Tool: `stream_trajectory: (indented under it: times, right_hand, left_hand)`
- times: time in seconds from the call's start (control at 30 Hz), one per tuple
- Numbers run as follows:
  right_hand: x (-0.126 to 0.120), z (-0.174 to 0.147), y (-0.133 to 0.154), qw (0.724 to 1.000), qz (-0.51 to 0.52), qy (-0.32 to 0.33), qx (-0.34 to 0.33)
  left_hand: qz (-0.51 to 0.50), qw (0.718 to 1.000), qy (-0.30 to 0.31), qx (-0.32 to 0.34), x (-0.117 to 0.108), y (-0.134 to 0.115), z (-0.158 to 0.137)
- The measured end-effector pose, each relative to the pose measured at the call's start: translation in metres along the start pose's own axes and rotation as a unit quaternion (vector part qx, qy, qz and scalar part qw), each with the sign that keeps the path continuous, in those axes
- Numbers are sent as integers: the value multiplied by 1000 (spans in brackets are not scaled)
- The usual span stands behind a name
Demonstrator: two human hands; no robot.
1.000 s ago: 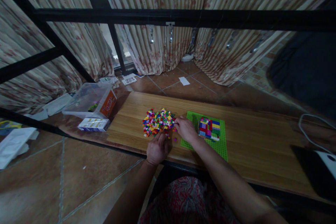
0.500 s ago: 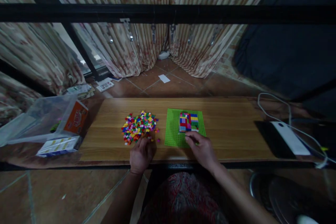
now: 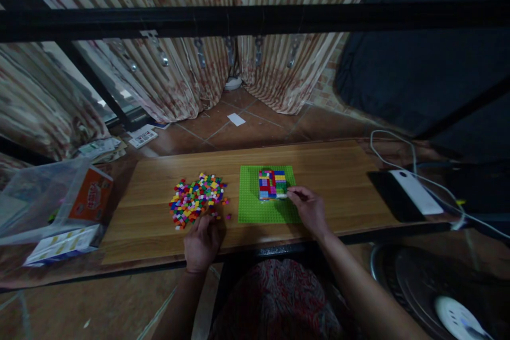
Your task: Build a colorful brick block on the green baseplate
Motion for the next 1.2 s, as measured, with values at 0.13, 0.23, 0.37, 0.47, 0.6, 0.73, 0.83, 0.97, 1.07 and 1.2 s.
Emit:
stream_trajectory:
  times: [0.13,0.23,0.37,0.47,0.6,0.73,0.83,0.97,1.07,1.2]
  right_hand:
    - [1,2,3,999,32,12,22]
    - [2,4,4,994,80,11,75]
    - [4,5,4,977,153,16,147]
    - [5,6,3,970,179,22,166]
    - [5,9,2,965,192,32,177]
    - [5,11,1,962,190,49,190]
    - [6,14,0,962,179,49,201]
    - [7,16,0,961,165,44,218]
    - [7,16,1,956,184,58,222]
    - [5,16,1,948,203,72,232]
  left_hand:
    - [7,1000,1,2,0,1,0]
    - [12,1000,-2,7,0,1,0]
    - [10,1000,-7,4,0,1,0]
    - [3,1000,-9,7,0,0,0]
    - [2,1000,-10,10,-1,0,0]
    - [-2,1000,-4,9,-1,-1,0]
    - [-3,1000,-8,11,-1,-1,1]
    - [-1,1000,-10,10,-1,-1,1]
    - [0,1000,-6,9,-1,-1,1]
    - [7,1000,-11,11,0,-1,1]
Point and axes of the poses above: each hand's wrist, its own z-axis towards the middle knuckle, its own x-axis out of the palm, y = z × x, the point moved 2 cm from there along z, towards the middle knuckle, and after that the axes turned 2 degrees about y, right-handed, at the moved point
